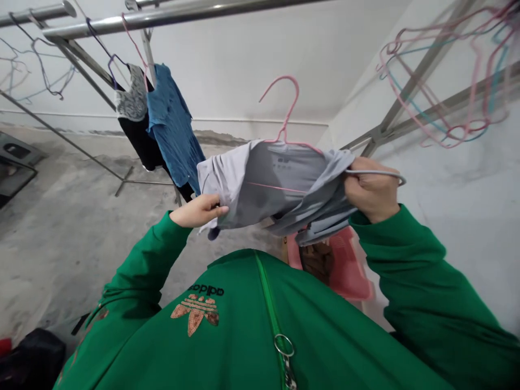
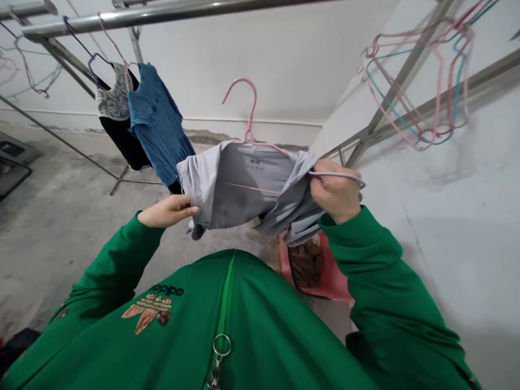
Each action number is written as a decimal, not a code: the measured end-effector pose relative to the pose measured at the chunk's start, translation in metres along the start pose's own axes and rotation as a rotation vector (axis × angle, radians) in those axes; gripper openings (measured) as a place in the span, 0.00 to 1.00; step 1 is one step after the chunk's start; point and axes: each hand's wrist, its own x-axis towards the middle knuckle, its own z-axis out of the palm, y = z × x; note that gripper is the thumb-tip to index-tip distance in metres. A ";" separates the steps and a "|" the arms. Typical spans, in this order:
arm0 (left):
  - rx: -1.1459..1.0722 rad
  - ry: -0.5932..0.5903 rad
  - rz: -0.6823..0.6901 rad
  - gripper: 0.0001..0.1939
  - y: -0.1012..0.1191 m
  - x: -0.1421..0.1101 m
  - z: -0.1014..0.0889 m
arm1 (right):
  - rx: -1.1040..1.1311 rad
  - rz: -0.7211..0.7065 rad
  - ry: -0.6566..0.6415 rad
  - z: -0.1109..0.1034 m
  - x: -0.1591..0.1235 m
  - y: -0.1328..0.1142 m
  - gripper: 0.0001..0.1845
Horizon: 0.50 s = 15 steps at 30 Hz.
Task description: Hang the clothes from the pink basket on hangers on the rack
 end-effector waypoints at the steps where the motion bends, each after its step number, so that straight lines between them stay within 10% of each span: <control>1: 0.121 0.010 0.048 0.15 -0.003 0.000 -0.003 | 0.033 -0.014 0.016 0.001 -0.002 0.003 0.12; 6: 0.539 0.491 0.099 0.15 -0.036 0.011 -0.031 | 0.227 -0.066 0.044 0.002 -0.012 0.014 0.11; 15: 0.115 0.316 0.044 0.14 -0.052 0.035 -0.035 | 0.360 0.078 0.083 0.001 -0.019 0.024 0.13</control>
